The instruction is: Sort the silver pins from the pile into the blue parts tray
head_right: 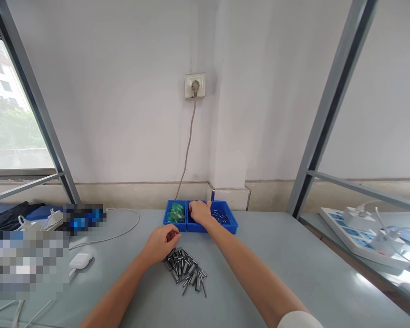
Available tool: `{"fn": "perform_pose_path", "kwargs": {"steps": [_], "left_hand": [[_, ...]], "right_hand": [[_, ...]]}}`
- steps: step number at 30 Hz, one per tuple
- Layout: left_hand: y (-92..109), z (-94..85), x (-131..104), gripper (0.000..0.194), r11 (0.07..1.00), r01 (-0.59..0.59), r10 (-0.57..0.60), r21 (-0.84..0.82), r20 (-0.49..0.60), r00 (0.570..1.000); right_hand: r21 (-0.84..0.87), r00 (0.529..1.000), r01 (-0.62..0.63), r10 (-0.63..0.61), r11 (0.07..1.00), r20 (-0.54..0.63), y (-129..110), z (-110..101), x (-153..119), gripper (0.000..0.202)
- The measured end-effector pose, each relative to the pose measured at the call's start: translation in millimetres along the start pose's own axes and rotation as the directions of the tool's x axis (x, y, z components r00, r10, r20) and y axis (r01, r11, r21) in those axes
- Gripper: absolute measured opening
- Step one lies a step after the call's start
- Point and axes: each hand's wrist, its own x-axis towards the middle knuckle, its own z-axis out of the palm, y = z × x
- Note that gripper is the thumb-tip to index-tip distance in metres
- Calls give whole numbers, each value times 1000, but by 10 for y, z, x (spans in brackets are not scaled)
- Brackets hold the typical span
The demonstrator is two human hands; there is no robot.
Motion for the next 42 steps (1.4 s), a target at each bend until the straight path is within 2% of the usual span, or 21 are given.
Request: {"fn": "perform_pose_path", "kwargs": {"steps": [19, 42], "left_hand": [[-11, 19, 0, 13, 1000, -23, 23, 13, 3, 1000], [-13, 26, -4, 13, 999, -25, 25, 25, 10, 1000]], "right_hand": [[-112, 997, -65, 59, 992, -54, 21, 96, 114, 16], [-108, 998, -61, 58, 992, -38, -20, 28, 41, 18]]}}
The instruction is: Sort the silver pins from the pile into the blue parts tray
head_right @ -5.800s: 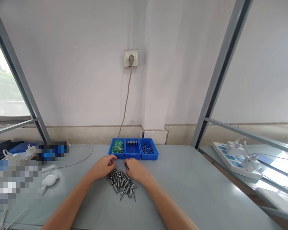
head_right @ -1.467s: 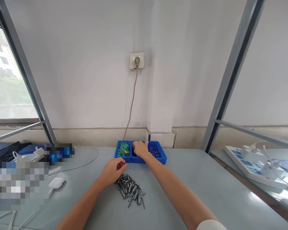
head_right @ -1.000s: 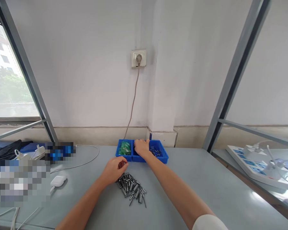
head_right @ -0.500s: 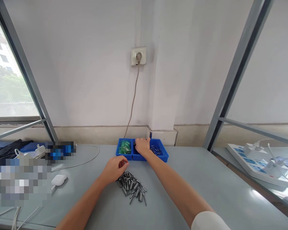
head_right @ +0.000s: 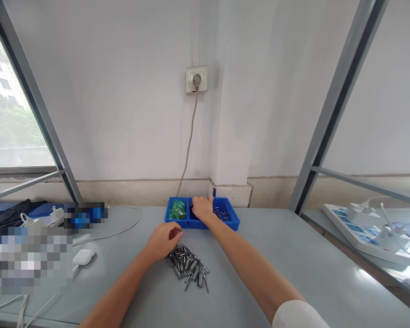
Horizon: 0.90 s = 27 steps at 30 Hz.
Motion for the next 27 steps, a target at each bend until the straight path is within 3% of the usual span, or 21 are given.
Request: {"fn": "perform_pose_path", "kwargs": {"steps": [5, 10, 13, 15, 17, 20, 23, 27], "left_hand": [[0, 0, 3, 13, 1000, 10, -10, 6, 5, 1000], [12, -24, 3, 15, 1000, 14, -14, -1, 4, 1000], [17, -47, 8, 17, 1000, 22, -22, -5, 2, 1000], [9, -57, 10, 17, 1000, 22, -22, -3, 6, 1000], [-10, -54, 10, 17, 1000, 19, -19, -1, 5, 1000], [-51, -33, 7, 16, 1000, 23, -23, -1, -12, 1000], [-75, -12, 8, 16, 1000, 30, -30, 10, -13, 999], [-71, 0, 18, 15, 999, 40, -40, 30, 14, 999]], "right_hand": [[33, 1000, -2, 2, 999, 9, -20, -80, -32, 16], [116, 999, 30, -26, 993, -42, 13, -419, -230, 20], [195, 991, 127, -118, 973, -57, 49, -623, -572, 24], [339, 955, 274, -296, 900, 13, 62, -663, -851, 18], [438, 920, 301, -378, 847, 99, 60, -609, -1090, 14], [453, 936, 241, -330, 858, 126, 34, -421, -1279, 16], [436, 952, 205, -282, 876, 120, -1, -249, -1302, 18], [403, 937, 235, -317, 884, 148, -35, -171, -1280, 20]]}}
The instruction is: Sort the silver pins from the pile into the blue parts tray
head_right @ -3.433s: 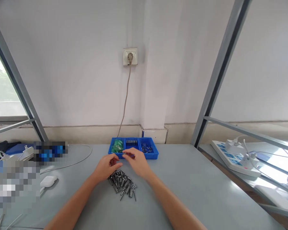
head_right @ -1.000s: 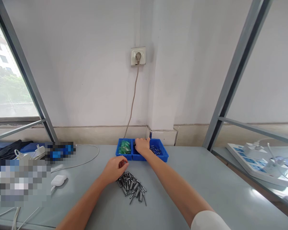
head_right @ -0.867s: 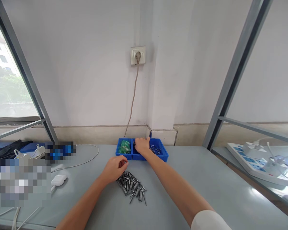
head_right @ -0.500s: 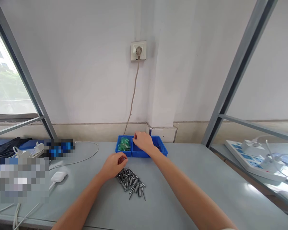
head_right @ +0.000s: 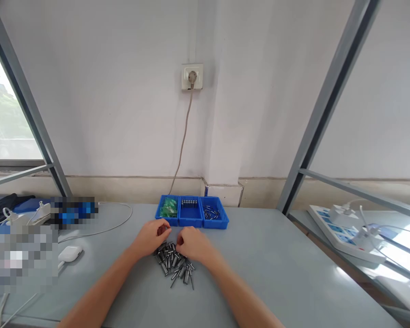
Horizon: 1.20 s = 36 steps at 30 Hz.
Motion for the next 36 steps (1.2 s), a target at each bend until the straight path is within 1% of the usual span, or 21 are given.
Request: {"fn": "perform_pose_path", "kwargs": {"steps": [6, 9, 13, 16, 18, 20, 21, 23, 24, 26, 27, 28, 30, 32, 33, 34, 36], "left_hand": [[5, 18, 2, 15, 999, -4, 1, 42, 67, 998], [-2, 23, 0, 16, 999, 3, -6, 49, 60, 998], [0, 8, 0, 16, 999, 7, -9, 41, 40, 999], [12, 0, 2, 16, 999, 1, -3, 49, 34, 999], [20, -4, 7, 16, 999, 1, -3, 54, 36, 999], [30, -12, 9, 16, 999, -3, 1, 50, 41, 999], [36, -19, 9, 16, 999, -4, 2, 48, 41, 999], [50, -34, 5, 16, 999, -1, -1, 42, 39, 999], [57, -42, 2, 17, 999, 4, -5, 39, 38, 999], [65, -55, -2, 18, 999, 11, -12, 33, 37, 999], [67, -60, -3, 18, 999, 12, -14, 31, 41, 999], [68, -62, -4, 19, 999, 12, -13, 30, 45, 999], [69, -62, -3, 19, 999, 12, -14, 34, 50, 999], [69, -55, 0, 18, 999, 15, -17, 40, 53, 998], [69, -51, 2, 18, 999, 17, -19, 41, 53, 998], [69, -48, 5, 18, 999, 18, -21, 42, 56, 998], [72, -47, 9, 18, 999, 19, -22, 44, 65, 998]], "right_hand": [[-173, 999, -30, 24, 985, -36, -5, 32, 23, 19], [-232, 1000, -20, 15, 973, -21, 44, 33, 40, 18], [-267, 1000, -20, 16, 964, -16, 113, -20, 23, 17], [-301, 999, -7, -3, 954, -35, 128, -47, -12, 24], [-316, 999, 27, -39, 949, -31, 123, -42, -27, 31], [-267, 995, 87, -98, 960, -28, 114, -36, -29, 37], [-206, 991, 124, -133, 971, -33, 109, -41, -27, 39], [-5, 978, 196, -196, 981, -71, 103, -81, -26, 38], [118, 974, 215, -203, 969, -105, 105, -115, -27, 35], [383, 976, 204, -158, 901, -149, 126, -202, -32, 21], [515, 980, 187, -127, 837, -150, 145, -248, -35, 16], [639, 985, 170, -104, 750, -139, 171, -289, -39, 16], [837, 987, 158, -96, 524, -126, 232, -350, -42, 25], [931, 979, 201, -68, 304, -190, 291, -379, -40, 34], [943, 971, 235, -28, 234, -235, 313, -386, -38, 37], [943, 961, 266, 18, 198, -275, 329, -391, -35, 38], [936, 944, 294, 92, 194, -316, 342, -408, -36, 39]]}}
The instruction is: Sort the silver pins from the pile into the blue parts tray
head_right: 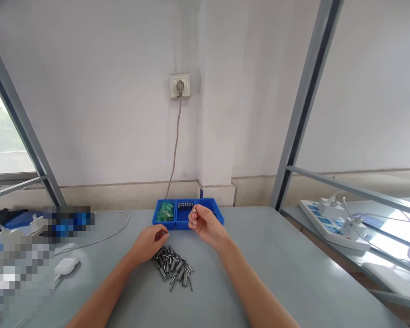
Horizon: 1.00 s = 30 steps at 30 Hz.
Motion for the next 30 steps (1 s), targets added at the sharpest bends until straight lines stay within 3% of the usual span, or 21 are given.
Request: {"fn": "perform_pose_path", "kwargs": {"steps": [7, 10, 13, 16, 18, 20, 22, 24, 27, 30], "left_hand": [[-9, -25, -9, 20, 1000, 4, -4, -17, -8, 1000], [-25, -23, -9, 21, 1000, 6, -6, -21, -12, 1000], [-29, -10, -2, 22, 1000, 5, -5, -8, 2, 1000], [-19, 3, 7, 21, 1000, 7, -7, 9, 17, 1000], [-17, 8, 9, 19, 1000, 9, -10, 14, 9, 1000], [-28, 10, 8, 18, 1000, 13, -13, 16, -1, 1000], [-53, 8, 5, 16, 1000, 17, -17, 24, 2, 1000], [-87, 4, 3, 16, 998, 26, -27, 50, 11, 1000], [-132, -4, -1, 18, 994, 45, -46, 99, 8, 999], [-154, -18, -9, 21, 991, 57, -60, 124, 17, 998]], "right_hand": [[-58, 995, -101, 100, 993, -17, -159, -129, 3, 42], [-252, 982, -147, 110, 956, -154, -188, -315, 16, 46], [-538, 939, -237, 48, 809, -342, -180, -515, 37, 44], [-739, 918, -281, -53, 612, -394, -171, -605, 49, 41], [-821, 934, -242, -104, 517, -341, -159, -555, 39, 36], [-868, 970, -140, -109, 476, -216, -120, -415, 13, 28], [-886, 999, 0, -43, 464, -23, -42, -212, -32, 20], [-890, 983, 103, 92, 443, 159, 68, 12, -91, 16], [-919, 962, 120, 183, 376, 201, 248, 288, -173, 18], [-942, 964, 104, 200, 320, 175, 390, 427, -200, 22]]}}
